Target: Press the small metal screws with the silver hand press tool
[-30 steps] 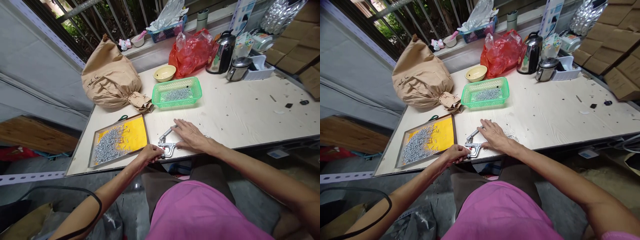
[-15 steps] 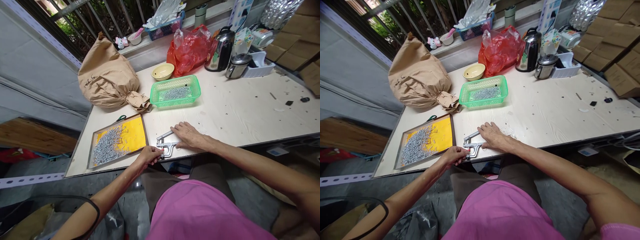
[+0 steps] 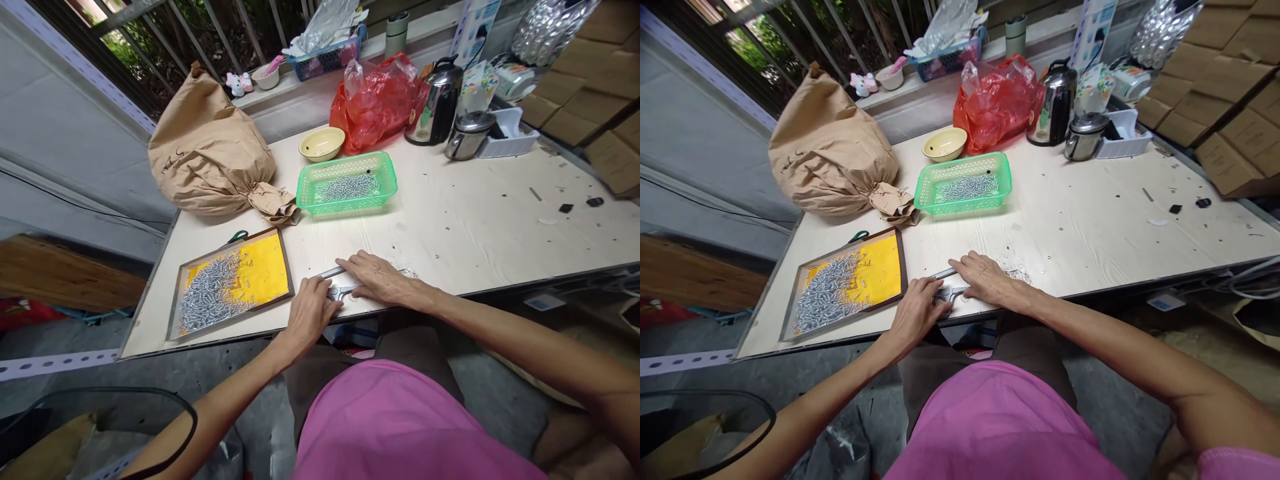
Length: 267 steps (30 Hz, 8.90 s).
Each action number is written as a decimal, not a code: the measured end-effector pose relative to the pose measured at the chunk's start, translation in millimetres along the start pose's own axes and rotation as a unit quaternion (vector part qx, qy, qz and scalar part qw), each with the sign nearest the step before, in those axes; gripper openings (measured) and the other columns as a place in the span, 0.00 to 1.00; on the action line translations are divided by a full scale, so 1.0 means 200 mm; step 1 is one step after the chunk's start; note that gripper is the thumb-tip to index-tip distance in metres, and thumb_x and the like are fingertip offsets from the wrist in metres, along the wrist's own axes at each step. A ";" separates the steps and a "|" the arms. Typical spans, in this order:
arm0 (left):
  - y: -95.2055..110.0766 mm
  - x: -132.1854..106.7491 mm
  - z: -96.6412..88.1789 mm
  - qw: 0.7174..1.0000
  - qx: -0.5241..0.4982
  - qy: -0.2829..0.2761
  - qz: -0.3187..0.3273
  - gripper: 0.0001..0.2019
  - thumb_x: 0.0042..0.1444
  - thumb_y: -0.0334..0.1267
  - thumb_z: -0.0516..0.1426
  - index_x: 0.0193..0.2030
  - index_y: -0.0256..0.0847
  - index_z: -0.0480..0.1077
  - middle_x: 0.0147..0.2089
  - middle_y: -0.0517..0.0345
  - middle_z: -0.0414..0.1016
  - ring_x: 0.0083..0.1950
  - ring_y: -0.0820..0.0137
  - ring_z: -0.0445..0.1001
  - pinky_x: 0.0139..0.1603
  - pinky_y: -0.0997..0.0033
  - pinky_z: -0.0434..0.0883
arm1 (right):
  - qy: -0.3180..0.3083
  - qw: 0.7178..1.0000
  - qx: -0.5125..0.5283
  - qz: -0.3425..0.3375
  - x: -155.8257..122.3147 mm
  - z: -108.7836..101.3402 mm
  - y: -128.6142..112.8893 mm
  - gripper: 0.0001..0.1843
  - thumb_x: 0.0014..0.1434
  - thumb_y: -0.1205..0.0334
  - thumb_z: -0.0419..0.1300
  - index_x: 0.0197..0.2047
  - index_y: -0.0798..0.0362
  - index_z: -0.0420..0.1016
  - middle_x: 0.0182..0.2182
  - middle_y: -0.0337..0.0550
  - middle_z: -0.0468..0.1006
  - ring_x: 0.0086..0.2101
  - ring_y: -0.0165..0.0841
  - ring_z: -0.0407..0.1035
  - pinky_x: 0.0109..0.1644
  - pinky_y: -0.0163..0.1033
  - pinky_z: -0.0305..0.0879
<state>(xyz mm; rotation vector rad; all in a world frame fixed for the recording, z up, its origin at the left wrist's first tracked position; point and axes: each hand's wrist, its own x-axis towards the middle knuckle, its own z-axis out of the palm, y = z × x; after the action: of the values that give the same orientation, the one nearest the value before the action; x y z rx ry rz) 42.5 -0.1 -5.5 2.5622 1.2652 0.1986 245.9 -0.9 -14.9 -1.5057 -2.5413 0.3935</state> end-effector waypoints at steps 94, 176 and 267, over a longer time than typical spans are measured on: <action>-0.73 -0.15 -0.26 0.932 0.150 0.028 -0.328 0.09 0.55 0.34 0.54 0.30 0.34 0.74 0.36 0.46 0.75 0.41 0.61 0.72 0.37 0.68 0.65 | 0.099 0.990 0.093 0.041 -0.18 0.12 -0.05 0.16 0.67 0.61 0.46 0.43 0.53 0.75 0.35 0.47 0.74 0.35 0.34 0.70 0.39 0.39 0.67; 0.01 0.16 0.04 0.990 0.100 -0.066 0.074 0.31 0.54 0.45 0.58 0.62 0.32 0.56 0.58 0.40 0.65 0.56 0.55 0.63 0.54 0.56 0.64 | -0.066 0.997 -0.032 0.019 0.01 -0.09 0.00 0.29 0.49 0.52 0.68 0.49 0.61 0.68 0.45 0.55 0.69 0.45 0.44 0.62 0.45 0.44 0.61; -0.08 -0.04 0.02 0.873 -0.346 -0.031 -0.342 0.12 0.50 0.43 0.59 0.31 0.33 0.73 0.14 0.66 0.63 0.13 0.80 0.58 0.14 0.80 0.56 | -0.022 0.996 -0.063 0.056 -0.09 0.10 -0.11 0.10 0.65 0.66 0.47 0.41 0.55 0.69 0.39 0.48 0.72 0.38 0.37 0.67 0.35 0.39 0.55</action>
<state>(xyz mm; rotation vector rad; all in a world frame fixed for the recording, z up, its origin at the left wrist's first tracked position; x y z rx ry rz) 25.4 2.2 -14.5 1.4210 1.6125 0.3353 231.1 -30.5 -27.5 -1.7097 -2.5663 0.2880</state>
